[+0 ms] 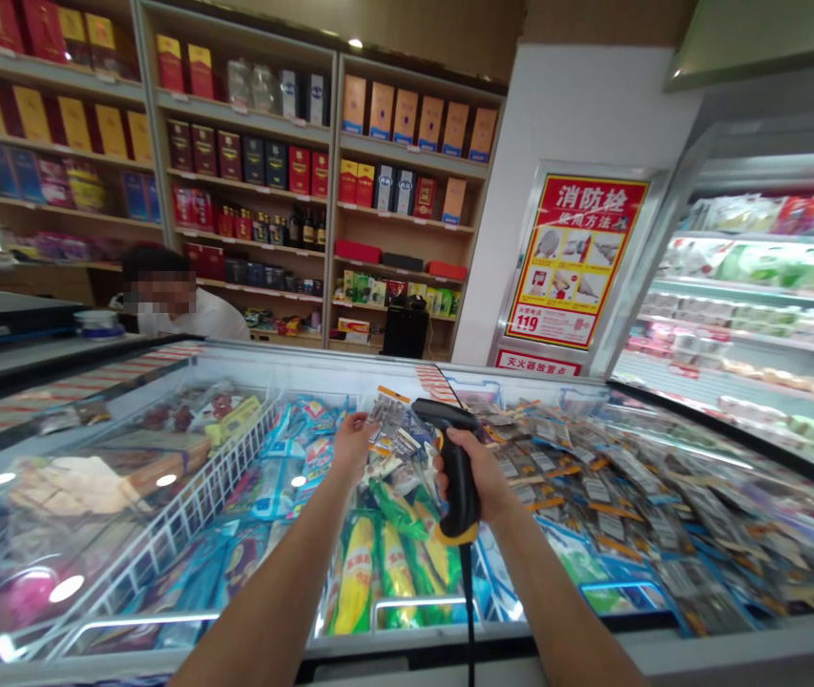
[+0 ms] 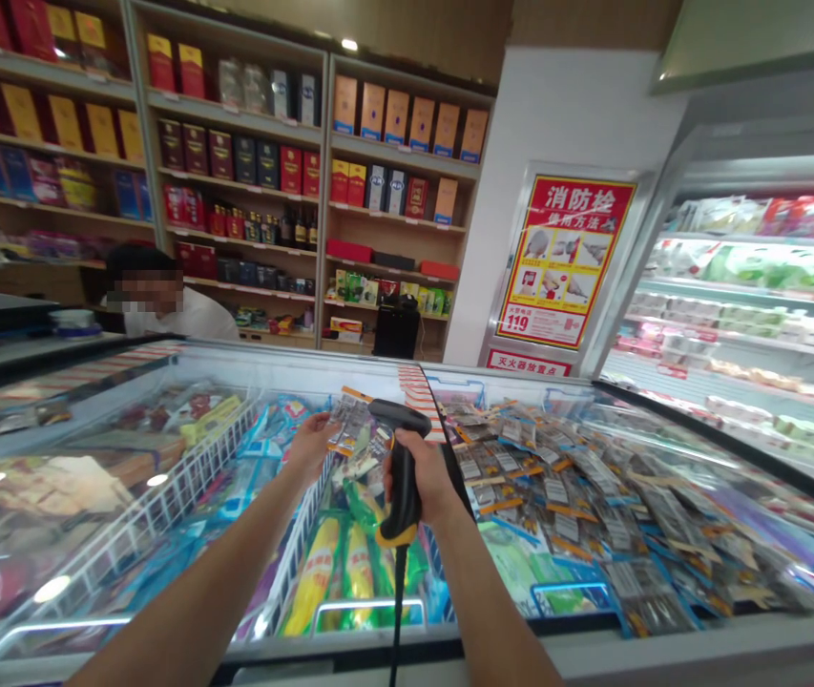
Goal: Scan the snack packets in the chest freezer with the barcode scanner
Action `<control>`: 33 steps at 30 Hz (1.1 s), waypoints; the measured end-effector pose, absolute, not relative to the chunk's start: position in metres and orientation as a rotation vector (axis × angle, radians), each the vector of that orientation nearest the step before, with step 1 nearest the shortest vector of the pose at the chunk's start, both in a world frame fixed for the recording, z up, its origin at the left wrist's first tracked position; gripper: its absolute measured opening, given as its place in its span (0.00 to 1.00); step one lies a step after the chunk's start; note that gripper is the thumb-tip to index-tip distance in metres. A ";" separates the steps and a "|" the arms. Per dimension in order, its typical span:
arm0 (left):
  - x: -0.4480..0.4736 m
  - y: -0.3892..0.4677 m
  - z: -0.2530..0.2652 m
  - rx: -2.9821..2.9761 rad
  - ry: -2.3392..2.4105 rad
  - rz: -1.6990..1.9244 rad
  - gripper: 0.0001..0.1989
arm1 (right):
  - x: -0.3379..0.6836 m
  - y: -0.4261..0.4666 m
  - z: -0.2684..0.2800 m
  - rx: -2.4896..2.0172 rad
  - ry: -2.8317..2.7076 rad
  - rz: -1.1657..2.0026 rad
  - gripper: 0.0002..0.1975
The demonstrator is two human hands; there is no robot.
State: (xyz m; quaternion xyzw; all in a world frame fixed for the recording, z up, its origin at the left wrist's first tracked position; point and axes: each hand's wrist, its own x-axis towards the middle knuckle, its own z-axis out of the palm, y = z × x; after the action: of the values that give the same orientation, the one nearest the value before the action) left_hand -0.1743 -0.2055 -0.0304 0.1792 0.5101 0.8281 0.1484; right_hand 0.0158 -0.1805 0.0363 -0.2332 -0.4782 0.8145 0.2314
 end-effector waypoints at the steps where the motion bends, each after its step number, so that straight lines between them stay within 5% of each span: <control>1: -0.174 -0.205 -0.030 0.509 1.443 2.369 0.13 | 0.016 -0.181 0.037 -0.638 -1.312 2.245 0.11; 33: -0.130 -0.212 0.002 0.234 1.400 2.193 0.12 | 0.080 -0.138 0.034 -0.720 -1.191 2.031 0.10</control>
State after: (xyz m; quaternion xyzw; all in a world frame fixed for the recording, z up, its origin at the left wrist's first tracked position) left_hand -0.1299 -0.2117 0.0015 0.0864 0.5172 0.8103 0.2617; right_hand 0.0803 -0.1380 0.0344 -0.2758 -0.4561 0.7777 0.3333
